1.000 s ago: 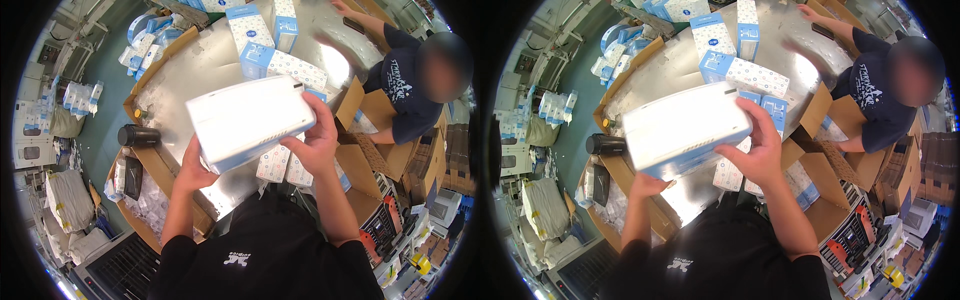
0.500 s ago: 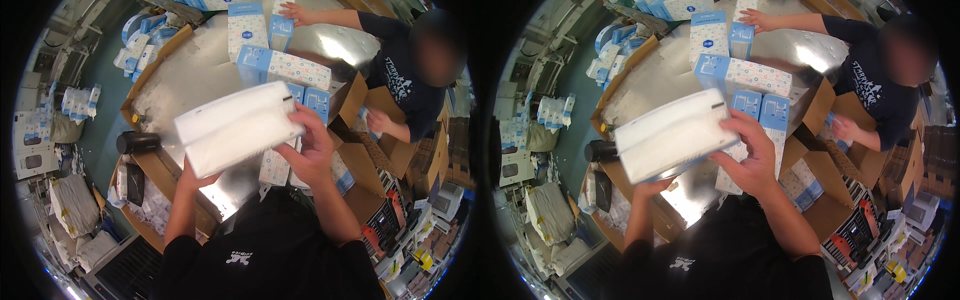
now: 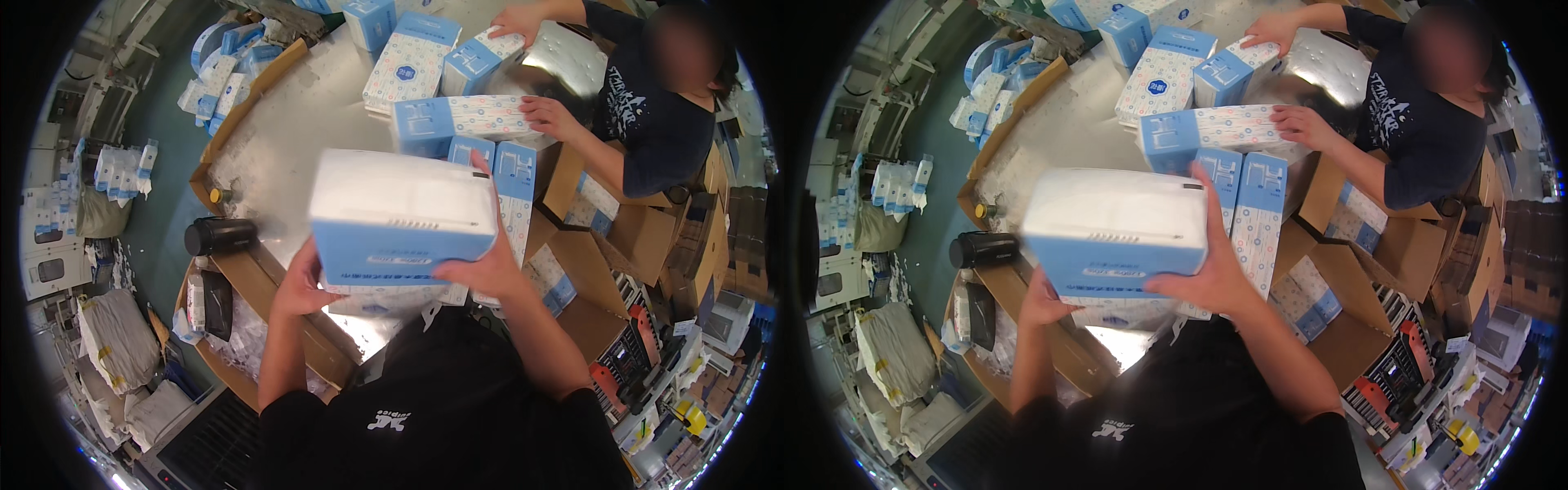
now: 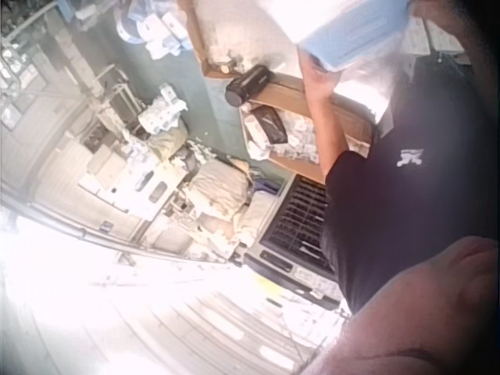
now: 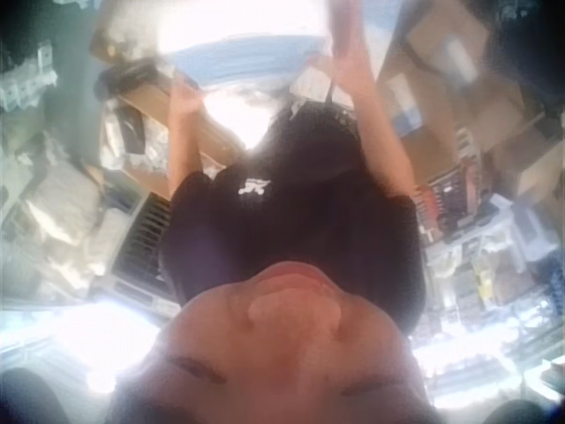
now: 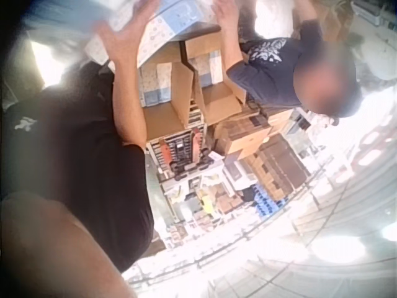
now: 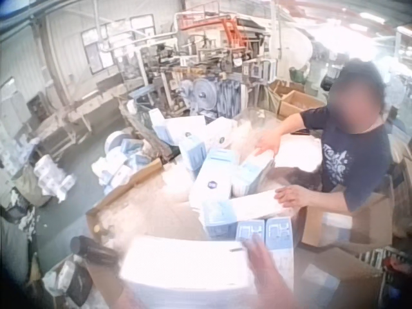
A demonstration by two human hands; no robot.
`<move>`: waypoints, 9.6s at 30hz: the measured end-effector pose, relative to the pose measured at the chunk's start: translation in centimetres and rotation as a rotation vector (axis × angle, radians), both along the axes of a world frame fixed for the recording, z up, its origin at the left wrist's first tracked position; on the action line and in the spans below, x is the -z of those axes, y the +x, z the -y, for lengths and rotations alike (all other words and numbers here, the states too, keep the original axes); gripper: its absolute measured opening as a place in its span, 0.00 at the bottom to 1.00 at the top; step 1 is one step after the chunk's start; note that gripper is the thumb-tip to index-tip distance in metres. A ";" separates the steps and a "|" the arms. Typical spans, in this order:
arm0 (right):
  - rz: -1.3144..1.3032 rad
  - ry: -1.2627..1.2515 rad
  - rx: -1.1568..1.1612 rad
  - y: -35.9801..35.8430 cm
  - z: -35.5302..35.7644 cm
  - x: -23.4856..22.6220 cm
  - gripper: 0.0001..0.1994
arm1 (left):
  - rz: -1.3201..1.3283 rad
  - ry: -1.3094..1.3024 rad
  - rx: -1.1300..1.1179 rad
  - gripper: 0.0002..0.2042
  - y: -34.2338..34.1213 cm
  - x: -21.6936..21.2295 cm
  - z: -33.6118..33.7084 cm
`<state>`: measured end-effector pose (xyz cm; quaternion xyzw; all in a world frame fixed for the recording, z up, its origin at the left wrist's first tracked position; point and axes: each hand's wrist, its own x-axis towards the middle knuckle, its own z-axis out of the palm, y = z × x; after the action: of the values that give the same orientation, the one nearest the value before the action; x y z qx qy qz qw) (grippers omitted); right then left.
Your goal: The person picks up several blue-and-white packages from a table, places them into cardboard boxes, and then moves the boxes onto a conveyor belt system.
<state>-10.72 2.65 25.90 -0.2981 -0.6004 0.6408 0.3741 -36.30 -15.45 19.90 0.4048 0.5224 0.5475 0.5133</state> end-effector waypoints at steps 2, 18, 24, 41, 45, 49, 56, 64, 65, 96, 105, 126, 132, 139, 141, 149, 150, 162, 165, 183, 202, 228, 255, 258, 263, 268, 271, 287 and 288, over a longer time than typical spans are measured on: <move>0.014 -0.003 -0.009 -2.3 0.7 -1.8 0.62 | 0.143 -0.050 0.013 0.44 -0.2 0.5 0.1; 0.308 0.430 0.058 -6.8 3.9 -5.9 0.54 | 0.637 -0.021 -0.270 0.38 2.2 2.5 0.1; 0.278 0.366 0.009 -7.4 3.5 -5.3 0.57 | 0.600 -0.015 -0.336 0.37 0.4 3.3 0.5; 0.528 0.135 0.280 2.5 -0.6 5.7 0.38 | -0.981 -0.303 -1.067 0.51 -21.3 -0.4 -8.2; 0.753 0.395 0.281 5.9 -0.4 9.4 0.34 | -1.242 -0.791 -0.832 0.61 -25.3 7.9 -6.2; 0.889 0.380 0.361 8.4 0.7 10.4 0.35 | -1.183 -0.718 -0.871 0.56 -24.4 8.5 -7.7; 0.892 0.244 0.449 10.2 1.1 12.3 0.48 | -1.447 -0.216 -0.776 0.46 -15.6 8.2 -9.8; 0.906 0.198 0.354 8.2 1.0 12.1 0.53 | -0.947 -0.208 -0.088 0.49 16.1 8.4 -11.2; 0.920 0.210 0.382 8.4 1.0 11.9 0.52 | -0.972 -0.204 -0.098 0.49 17.5 7.7 -11.9; 0.183 0.348 1.007 46.2 15.8 -1.6 0.42 | 0.996 -0.244 0.764 0.29 33.0 -8.4 -17.7; 0.251 0.338 1.296 53.7 23.4 -1.5 0.41 | -0.465 0.189 1.100 0.38 42.6 3.2 -15.5; 0.203 0.393 1.091 49.4 14.0 -2.4 0.37 | -0.383 1.244 1.067 0.22 40.6 -20.6 -7.8; 0.193 0.316 1.039 45.8 13.5 -3.0 0.36 | -0.998 1.032 0.641 0.28 41.2 -15.4 -13.4; -0.035 0.183 0.935 43.6 12.9 -0.6 0.21 | -0.099 0.621 0.504 0.28 35.7 -13.2 -15.0; 0.350 0.297 0.988 43.3 11.9 0.0 0.14 | -0.017 0.634 0.521 0.29 35.9 -13.1 -13.4; 0.370 0.554 0.863 42.6 10.2 2.0 0.07 | 0.152 0.585 0.393 0.26 35.9 -15.3 -10.9; 0.338 0.578 0.864 42.6 10.0 2.6 0.07 | 0.309 0.451 0.363 0.26 36.1 -15.3 -10.5; 0.197 0.777 0.746 44.9 9.4 6.4 0.07 | 0.254 0.616 0.374 0.28 36.3 -14.2 -9.6; 0.176 0.784 0.760 44.8 9.8 6.5 0.08 | 0.447 0.423 0.248 0.29 37.5 -15.2 -8.5; 0.196 0.577 0.856 37.9 10.6 0.6 0.11 | 0.057 0.492 0.286 0.05 34.7 -14.4 -10.0; 0.181 0.715 0.595 37.1 6.1 6.8 0.12 | 0.418 0.195 0.481 0.07 31.0 -14.9 -11.4; 0.570 0.490 0.560 37.5 5.0 3.2 0.20 | 0.020 0.468 0.451 0.05 27.8 -8.9 -15.9; 0.612 0.346 0.291 23.8 2.4 4.5 0.57 | -0.225 0.427 0.671 0.46 14.4 -7.9 -23.5; 0.156 0.265 0.466 24.4 3.1 2.9 0.59 | 0.121 0.525 0.666 0.51 20.9 -7.9 -21.5; 0.441 0.487 0.614 32.3 6.5 0.5 0.57 | -0.151 0.629 0.854 0.51 26.7 -7.7 -23.1; 0.546 0.707 0.740 37.2 8.3 2.6 0.50 | -0.189 0.516 0.776 0.51 33.2 -2.8 -21.5; 1.307 0.195 0.563 41.2 9.1 9.8 0.43 | -0.407 0.027 0.679 0.46 34.8 5.8 -19.4; 1.652 -0.244 0.238 39.8 18.8 20.5 0.51 | -0.859 -0.473 0.533 0.52 37.5 21.5 -20.3; 1.626 -0.232 0.234 40.3 19.1 20.9 0.51 | -0.958 -0.525 0.495 0.56 37.3 22.0 -20.4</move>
<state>29.53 -16.43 4.99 -0.7657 -0.5787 0.2402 -0.1456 0.98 4.98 -2.12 0.5760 0.7036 0.0209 0.4156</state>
